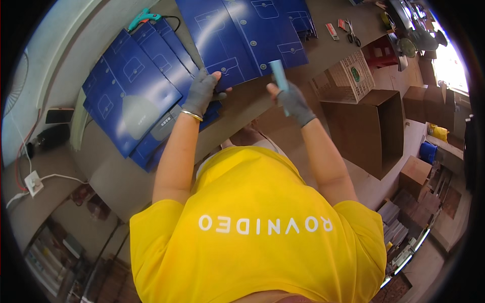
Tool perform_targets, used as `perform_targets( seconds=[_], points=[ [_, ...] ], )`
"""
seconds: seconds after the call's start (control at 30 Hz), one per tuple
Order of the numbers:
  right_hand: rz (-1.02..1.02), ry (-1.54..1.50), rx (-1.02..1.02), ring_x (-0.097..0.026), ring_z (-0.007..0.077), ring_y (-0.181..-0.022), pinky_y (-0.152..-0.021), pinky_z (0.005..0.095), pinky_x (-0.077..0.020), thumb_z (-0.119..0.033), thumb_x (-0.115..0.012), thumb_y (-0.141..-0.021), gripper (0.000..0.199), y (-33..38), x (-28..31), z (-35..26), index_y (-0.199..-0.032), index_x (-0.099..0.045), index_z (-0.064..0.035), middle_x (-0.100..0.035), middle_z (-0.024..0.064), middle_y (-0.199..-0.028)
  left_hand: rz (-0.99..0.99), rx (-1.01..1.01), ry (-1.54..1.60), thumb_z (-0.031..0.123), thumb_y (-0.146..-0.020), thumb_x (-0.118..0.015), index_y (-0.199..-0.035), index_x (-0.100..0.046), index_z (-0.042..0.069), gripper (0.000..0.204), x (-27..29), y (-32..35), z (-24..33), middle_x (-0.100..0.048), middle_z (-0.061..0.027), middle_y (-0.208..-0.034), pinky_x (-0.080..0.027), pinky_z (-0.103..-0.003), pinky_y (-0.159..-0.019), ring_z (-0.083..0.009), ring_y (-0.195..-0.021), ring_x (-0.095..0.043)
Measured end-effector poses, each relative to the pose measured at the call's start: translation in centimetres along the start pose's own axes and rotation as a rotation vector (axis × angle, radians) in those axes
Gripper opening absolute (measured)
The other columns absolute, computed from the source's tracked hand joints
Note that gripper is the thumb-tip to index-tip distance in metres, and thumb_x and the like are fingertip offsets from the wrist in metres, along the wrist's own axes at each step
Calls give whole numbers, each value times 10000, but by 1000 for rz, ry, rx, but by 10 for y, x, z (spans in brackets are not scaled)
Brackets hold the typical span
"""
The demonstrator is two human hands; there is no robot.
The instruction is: Stapling blue cardboard folders or packaging materials.
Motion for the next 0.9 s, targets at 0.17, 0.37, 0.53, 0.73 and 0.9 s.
perform_targets(
  seconds=[0.17, 0.37, 0.53, 0.73, 0.9],
  points=[
    [102, 11, -56, -572, 106, -638, -565, 261, -451, -372, -650, -873, 363, -13, 52, 9, -995, -581, -37, -578, 26, -716, 36, 83, -84, 184, -937, -489, -1186, -485, 58, 279, 6, 1, 8, -638, -66, -958, -539, -239, -558, -145, -730, -660],
    [94, 71, -115, -555, 118, -537, -493, 280, -434, -346, -650, -876, 318, -16, 54, 0, -888, -574, -38, -557, 24, -643, 52, 91, -102, 194, -937, -497, -1167, -508, 62, 266, 5, 1, 8, -636, -63, -948, -537, -247, -571, -144, -738, -655],
    [111, 35, -114, -517, 117, -466, -464, 286, -427, -353, -656, -877, 339, -16, 41, 14, -754, -528, -65, -510, 21, -566, 12, -27, 347, 196, -920, -571, -1124, -547, 54, 249, -2, -10, -36, -630, -57, -945, -549, -281, -623, -163, -816, -640],
    [-126, -209, -46, -558, 108, -661, -589, 259, -457, -340, -665, -871, 346, 34, 0, -4, -977, -562, -27, -567, 24, -746, -42, 117, 787, 210, -874, -686, -1173, -547, 73, 357, -73, -50, -81, -623, -77, -1108, -542, -406, -877, -229, -945, -636],
    [-498, -123, 10, -568, 119, -753, -666, 262, -463, -311, -654, -872, 336, 51, 55, 23, -1027, -561, -28, -581, 27, -832, -145, 148, 329, 221, -813, -715, -1135, -601, 105, 361, -8, -53, -22, -645, -49, -1094, -536, -406, -838, -196, -981, -630]
  ],
)
Point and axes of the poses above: each hand's wrist, its own y-axis away from the middle knuckle, its own x-axis out of the back of the hand, z = x × y, the point moved 1 cm from there along -y, towards the middle knuckle
